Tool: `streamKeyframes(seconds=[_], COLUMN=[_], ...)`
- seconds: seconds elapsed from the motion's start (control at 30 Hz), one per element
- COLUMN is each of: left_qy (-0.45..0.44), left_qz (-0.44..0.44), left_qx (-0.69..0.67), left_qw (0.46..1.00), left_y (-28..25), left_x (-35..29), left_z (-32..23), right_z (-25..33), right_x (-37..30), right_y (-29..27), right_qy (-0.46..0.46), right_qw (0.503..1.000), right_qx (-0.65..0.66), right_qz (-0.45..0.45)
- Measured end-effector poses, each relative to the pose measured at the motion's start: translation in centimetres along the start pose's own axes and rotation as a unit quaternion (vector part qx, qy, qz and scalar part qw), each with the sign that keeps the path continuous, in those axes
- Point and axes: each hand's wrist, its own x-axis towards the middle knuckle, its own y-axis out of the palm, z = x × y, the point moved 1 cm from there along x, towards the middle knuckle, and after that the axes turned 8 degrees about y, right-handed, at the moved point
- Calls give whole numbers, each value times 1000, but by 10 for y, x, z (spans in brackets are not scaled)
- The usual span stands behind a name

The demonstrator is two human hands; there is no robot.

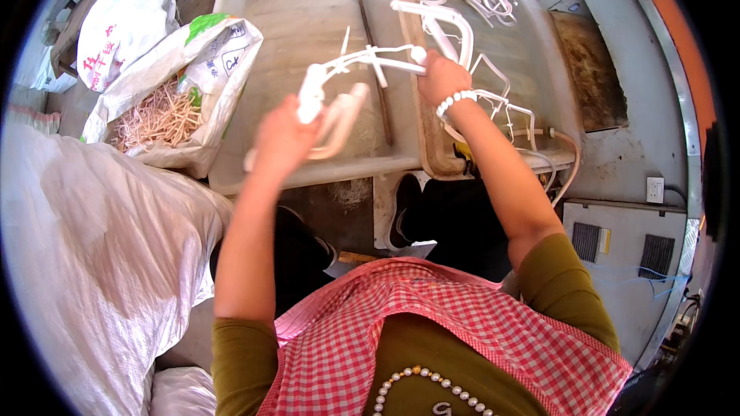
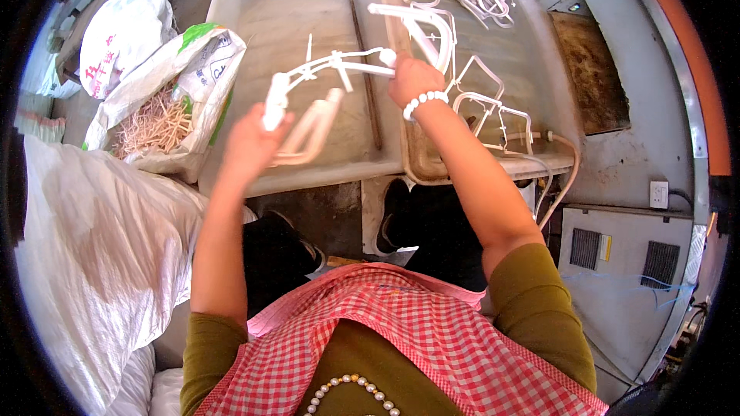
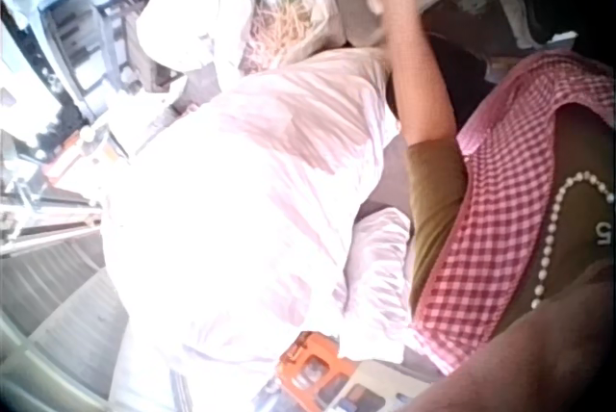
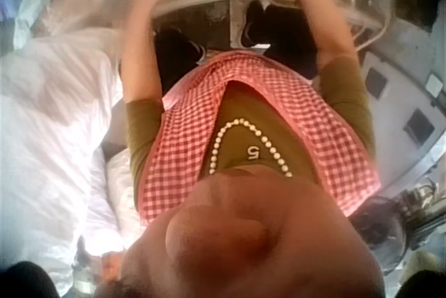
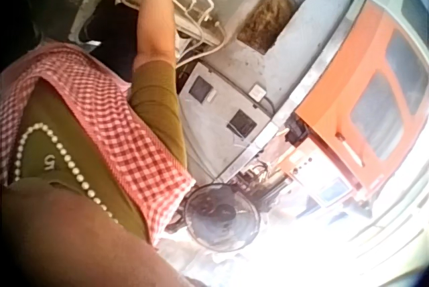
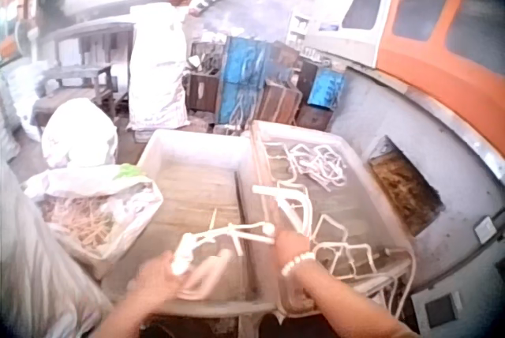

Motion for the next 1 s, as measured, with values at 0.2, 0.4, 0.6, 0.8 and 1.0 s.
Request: streamKeyframes(seconds=[0.2,0.4,0.6,0.8,1.0], left_qy=[-67,-68,-89,-49,-43], left_qz=[41,-75,-109,-111,-51], left_qx=[-298,-359,-446,-484,-432], left_qw=[951,928,884,867,900], left_y=[38,13,-13,-29,-33], left_x=[-4,-2,8,6,3], left_z=[-27,3,4,6,18], right_z=[-17,11,23,35,59], right_x=[25,-10,-30,-55,-98], right_y=[3,-35,-30,-30,-24], right_qy=[148,49,-34,-60,-149], right_qw=[879,735,452,548,703], right_qx=[419,554,674,523,278], right_qz=[175,388,583,650,637])
